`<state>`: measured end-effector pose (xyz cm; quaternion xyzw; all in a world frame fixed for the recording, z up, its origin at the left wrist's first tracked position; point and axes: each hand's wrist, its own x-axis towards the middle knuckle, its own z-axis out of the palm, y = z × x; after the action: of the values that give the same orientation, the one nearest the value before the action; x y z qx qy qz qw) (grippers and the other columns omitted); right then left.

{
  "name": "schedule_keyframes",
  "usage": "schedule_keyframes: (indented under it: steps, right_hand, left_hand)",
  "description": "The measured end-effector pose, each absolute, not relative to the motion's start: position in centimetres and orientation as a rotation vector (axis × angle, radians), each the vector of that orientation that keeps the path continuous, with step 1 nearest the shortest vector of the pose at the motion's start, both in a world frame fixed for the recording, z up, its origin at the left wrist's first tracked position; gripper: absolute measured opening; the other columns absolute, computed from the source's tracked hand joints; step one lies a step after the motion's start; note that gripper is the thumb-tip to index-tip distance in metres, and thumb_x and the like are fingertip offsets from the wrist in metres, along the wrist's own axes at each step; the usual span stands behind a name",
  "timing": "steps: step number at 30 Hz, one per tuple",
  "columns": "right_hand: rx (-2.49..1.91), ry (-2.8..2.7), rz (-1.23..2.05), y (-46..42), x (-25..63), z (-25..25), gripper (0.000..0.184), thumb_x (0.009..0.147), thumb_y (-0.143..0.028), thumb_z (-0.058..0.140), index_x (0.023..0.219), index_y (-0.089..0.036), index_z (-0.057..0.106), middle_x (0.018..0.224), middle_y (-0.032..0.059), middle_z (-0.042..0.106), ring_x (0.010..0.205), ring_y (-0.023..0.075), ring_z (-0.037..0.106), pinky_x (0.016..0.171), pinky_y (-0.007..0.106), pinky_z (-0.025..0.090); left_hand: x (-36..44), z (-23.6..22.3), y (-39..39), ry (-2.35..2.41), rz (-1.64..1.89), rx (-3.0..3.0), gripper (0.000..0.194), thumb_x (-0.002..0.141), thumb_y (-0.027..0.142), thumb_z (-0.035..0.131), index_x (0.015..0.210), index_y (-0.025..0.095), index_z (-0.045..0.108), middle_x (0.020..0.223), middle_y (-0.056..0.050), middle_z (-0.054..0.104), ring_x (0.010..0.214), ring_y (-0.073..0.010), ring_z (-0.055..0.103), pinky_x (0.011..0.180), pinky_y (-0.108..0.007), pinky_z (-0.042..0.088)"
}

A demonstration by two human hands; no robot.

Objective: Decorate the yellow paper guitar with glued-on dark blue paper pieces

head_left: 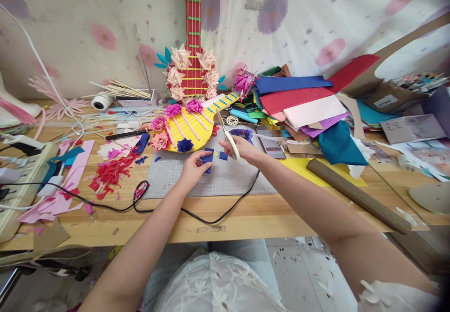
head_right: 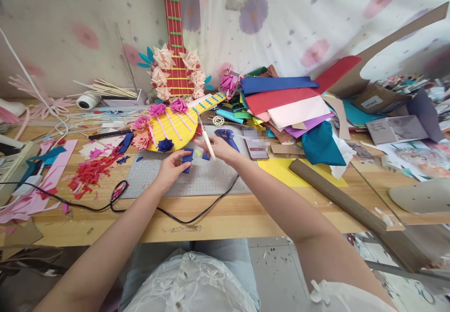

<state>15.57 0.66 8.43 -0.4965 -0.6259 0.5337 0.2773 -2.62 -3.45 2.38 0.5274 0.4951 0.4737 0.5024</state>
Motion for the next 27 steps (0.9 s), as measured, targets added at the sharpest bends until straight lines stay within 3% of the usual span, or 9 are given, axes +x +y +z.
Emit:
schedule_keyframes:
  steps: [3, 10, 27]
  right_hand:
    - [-1.328, -2.041, 1.466, -0.4, 18.4, 9.3, 0.047, 0.069, -0.061, 0.059, 0.061, -0.017, 0.044, 0.053, -0.0023, 0.048, 0.049, 0.0076, 0.042, 0.048, 0.022, 0.033]
    - [-1.399, -2.506, 1.649, -1.0, 22.6, 8.6, 0.049, 0.069, -0.065, 0.056, 0.070, -0.018, 0.047, 0.055, -0.0039, 0.046, 0.053, 0.0089, 0.040, 0.050, 0.023, 0.030]
    - [-1.388, -2.559, 1.706, 1.7, 20.3, 9.2, 0.046, 0.065, -0.060, 0.065, 0.070, -0.015, 0.055, 0.050, -0.0050, 0.047, 0.045, 0.0064, 0.039, 0.046, 0.022, 0.029]
  left_hand:
    - [-2.9, 2.1, -3.6, 1.195, 1.134, 1.244, 0.042, 0.062, 0.023, 0.072, 0.103, 0.018, 0.066, 0.098, -0.006, 0.066, 0.064, -0.0108, 0.056, 0.064, -0.026, 0.047]
    - [-2.8, 2.0, -3.6, 1.146, 1.145, 1.179, 0.047, 0.061, 0.027, 0.073, 0.107, 0.017, 0.064, 0.101, -0.006, 0.065, 0.067, -0.0102, 0.058, 0.064, -0.024, 0.048]
    - [-2.1, 1.2, -3.7, 1.108, 1.138, 1.135, 0.051, 0.059, 0.026, 0.074, 0.108, 0.017, 0.063, 0.092, -0.004, 0.066, 0.062, -0.0082, 0.058, 0.063, -0.023, 0.048]
